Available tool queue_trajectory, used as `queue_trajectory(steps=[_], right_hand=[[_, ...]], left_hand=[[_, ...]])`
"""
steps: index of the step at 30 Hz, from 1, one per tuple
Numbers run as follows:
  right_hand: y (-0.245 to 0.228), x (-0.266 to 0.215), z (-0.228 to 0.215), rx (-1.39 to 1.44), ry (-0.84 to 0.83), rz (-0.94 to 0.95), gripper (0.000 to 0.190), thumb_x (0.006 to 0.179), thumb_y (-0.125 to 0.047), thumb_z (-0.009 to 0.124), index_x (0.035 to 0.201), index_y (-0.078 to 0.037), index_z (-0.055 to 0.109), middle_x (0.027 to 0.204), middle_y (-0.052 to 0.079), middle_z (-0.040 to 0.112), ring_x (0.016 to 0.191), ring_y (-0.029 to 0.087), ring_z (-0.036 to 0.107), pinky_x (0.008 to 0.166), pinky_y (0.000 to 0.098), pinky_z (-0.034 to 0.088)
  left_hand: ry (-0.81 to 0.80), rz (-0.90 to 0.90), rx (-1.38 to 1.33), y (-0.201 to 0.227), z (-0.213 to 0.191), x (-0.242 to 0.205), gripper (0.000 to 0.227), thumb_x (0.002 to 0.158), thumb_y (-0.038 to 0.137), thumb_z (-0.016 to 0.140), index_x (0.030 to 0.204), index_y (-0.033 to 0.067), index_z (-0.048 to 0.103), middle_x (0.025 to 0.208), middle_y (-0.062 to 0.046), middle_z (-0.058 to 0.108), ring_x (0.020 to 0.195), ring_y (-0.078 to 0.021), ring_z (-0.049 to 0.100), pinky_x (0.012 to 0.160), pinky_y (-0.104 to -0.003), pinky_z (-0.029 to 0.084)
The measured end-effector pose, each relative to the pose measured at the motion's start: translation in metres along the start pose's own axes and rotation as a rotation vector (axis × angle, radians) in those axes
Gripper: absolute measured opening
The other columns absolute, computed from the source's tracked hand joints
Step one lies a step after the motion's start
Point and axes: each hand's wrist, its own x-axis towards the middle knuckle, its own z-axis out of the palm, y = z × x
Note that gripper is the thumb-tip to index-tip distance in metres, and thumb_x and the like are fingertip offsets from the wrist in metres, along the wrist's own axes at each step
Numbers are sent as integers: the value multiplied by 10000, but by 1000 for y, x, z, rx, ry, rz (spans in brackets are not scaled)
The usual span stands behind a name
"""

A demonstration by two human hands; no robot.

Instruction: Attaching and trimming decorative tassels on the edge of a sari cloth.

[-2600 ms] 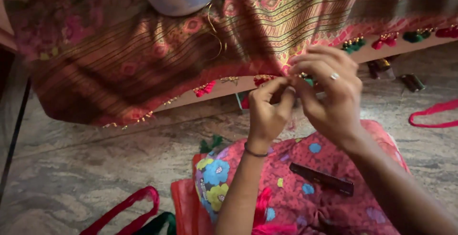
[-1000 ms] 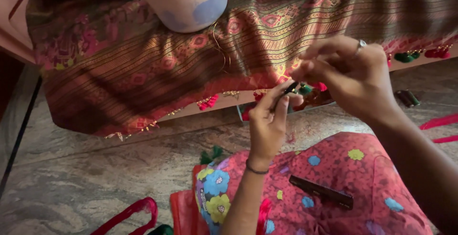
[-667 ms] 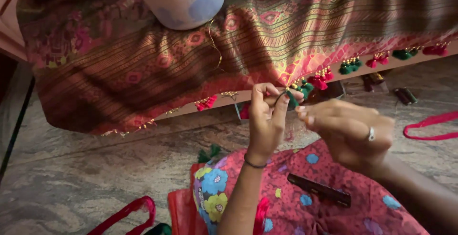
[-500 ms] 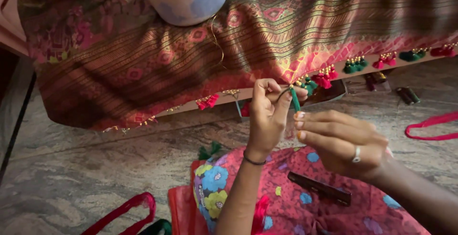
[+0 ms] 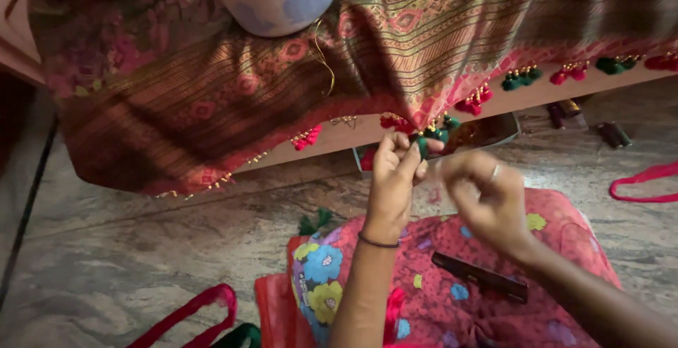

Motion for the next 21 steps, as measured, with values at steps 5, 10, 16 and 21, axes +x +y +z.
queue_trajectory(steps=[5, 10, 16, 21], right_hand=[[15, 42, 2, 332, 181, 698, 219, 1001, -143, 617, 1131, 1, 718, 1039, 69, 747, 970, 126, 696, 868, 266, 542], [39, 40, 11, 734, 63, 893, 228, 1006, -179, 631, 1072, 7, 744, 999, 86, 743, 914, 156, 629, 831, 320, 484], [55, 4, 18, 697, 120, 794, 207, 1026, -175, 610, 1034, -21, 749, 1022, 30, 733, 1021, 117, 618, 962, 290, 453], [59, -4, 14, 789, 113, 761, 215, 1042, -176, 581, 1051, -24, 733, 1079, 6, 727, 1084, 94, 603, 1006, 276, 420]], left_hand=[[157, 106, 174, -13, -4, -8, 137, 1058, 30, 568, 1017, 98, 456, 830, 6, 557, 651, -43, 468, 579, -199, 382], [212, 150, 225, -12, 3, -16, 108, 1025, 13, 581, 1047, 71, 492, 862, -5, 596, 732, -66, 558, 656, -208, 451], [221, 174, 428, 2, -4, -11, 110, 1007, 45, 595, 1096, -7, 635, 1027, -43, 702, 963, -105, 647, 878, -229, 523], [102, -44, 284, 14, 0, 10, 321, 1057, 194, 533, 1131, -45, 734, 1059, -38, 743, 988, -100, 638, 917, -219, 493]])
